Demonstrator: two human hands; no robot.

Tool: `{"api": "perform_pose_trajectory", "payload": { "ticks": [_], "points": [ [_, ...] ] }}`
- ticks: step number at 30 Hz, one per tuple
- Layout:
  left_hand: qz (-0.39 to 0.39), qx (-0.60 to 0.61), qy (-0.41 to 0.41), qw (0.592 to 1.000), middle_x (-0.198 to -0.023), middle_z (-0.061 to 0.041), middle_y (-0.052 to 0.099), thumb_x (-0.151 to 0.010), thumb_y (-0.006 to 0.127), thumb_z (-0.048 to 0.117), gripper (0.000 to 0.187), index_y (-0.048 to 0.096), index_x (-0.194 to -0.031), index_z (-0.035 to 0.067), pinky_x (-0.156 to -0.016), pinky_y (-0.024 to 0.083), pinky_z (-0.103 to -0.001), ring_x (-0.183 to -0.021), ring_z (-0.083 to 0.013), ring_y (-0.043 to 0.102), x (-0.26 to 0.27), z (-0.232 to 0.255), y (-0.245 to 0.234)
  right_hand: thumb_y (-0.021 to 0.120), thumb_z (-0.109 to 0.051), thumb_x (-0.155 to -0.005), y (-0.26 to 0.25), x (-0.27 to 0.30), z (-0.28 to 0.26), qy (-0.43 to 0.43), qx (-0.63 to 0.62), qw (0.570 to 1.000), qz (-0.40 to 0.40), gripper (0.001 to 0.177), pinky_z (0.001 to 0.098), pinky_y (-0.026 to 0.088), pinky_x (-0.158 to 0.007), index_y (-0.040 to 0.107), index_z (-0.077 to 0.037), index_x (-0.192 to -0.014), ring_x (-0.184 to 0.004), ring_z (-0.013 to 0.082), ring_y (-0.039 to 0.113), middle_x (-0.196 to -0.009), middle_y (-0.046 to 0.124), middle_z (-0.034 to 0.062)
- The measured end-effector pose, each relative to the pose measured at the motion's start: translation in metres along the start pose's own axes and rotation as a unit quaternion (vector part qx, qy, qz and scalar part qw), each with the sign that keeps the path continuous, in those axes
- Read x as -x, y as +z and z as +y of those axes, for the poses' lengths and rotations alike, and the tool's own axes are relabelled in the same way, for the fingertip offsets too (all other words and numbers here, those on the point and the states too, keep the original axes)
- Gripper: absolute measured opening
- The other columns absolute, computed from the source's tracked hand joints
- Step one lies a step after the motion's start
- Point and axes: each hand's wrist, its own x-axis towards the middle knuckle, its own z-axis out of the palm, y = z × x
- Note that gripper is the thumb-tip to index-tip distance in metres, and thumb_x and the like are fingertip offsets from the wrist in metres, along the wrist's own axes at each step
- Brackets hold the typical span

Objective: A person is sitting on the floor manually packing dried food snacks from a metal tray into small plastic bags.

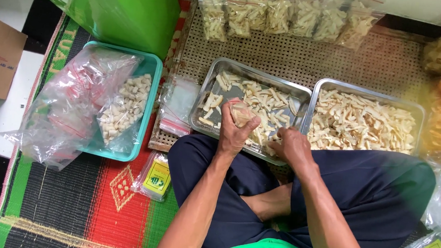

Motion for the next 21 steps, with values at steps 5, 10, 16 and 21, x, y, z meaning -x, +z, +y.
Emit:
{"api": "perform_pose_trajectory", "payload": {
  "ticks": [5, 10, 16, 21],
  "points": [
    [-0.024, -0.024, 0.02, 0.999, -0.102, -0.014, 0.06, -0.075, 0.09, 0.043, 0.081, 0.05, -0.134, 0.005, -0.103, 0.046, -0.052, -0.109, -0.0309, 0.061, 0.002, -0.011, -0.001, 0.08, -0.031, -0.08, 0.029, -0.011, 0.009, 0.007, 0.069, 0.998, -0.001, 0.035, 0.0638, 0.057, -0.081, 0.072, -0.005, -0.101, -0.092, 0.0504, 0.071, -0.102, 0.067, 0.019],
    [-0.025, -0.066, 0.049, 0.996, -0.1, -0.015, 0.063, -0.074, 0.091, 0.038, 0.075, 0.055, -0.133, 0.008, -0.098, 0.05, -0.05, -0.108, -0.0339, 0.065, 0.012, -0.001, -0.001, 0.076, -0.025, -0.081, 0.037, -0.019, 0.024, 0.015, 0.041, 0.999, 0.008, 0.025, 0.0628, 0.057, -0.085, 0.074, -0.01, -0.1, -0.097, 0.0487, 0.071, -0.101, 0.069, 0.0172],
    [-0.035, -0.111, 0.097, 0.988, -0.101, -0.02, 0.065, -0.07, 0.092, 0.038, 0.079, 0.056, -0.134, 0.009, -0.099, 0.05, -0.055, -0.11, -0.0435, 0.066, 0.015, -0.007, -0.003, 0.06, -0.012, -0.081, 0.034, -0.012, 0.04, 0.066, -0.044, 0.995, 0.055, 0.019, 0.0586, 0.058, -0.082, 0.074, -0.012, -0.094, -0.093, 0.0468, 0.072, -0.093, 0.07, 0.0174],
    [-0.039, -0.137, 0.125, 0.982, -0.1, -0.021, 0.064, -0.067, 0.094, 0.034, 0.08, 0.057, -0.133, 0.008, -0.101, 0.048, -0.057, -0.112, -0.0467, 0.064, 0.016, -0.003, -0.001, 0.061, 0.0, -0.087, 0.002, 0.008, 0.023, 0.05, -0.135, 0.982, 0.123, 0.017, 0.0512, 0.059, -0.084, 0.075, -0.007, -0.094, -0.086, 0.0386, 0.072, -0.086, 0.07, 0.0166]
  ]
}}
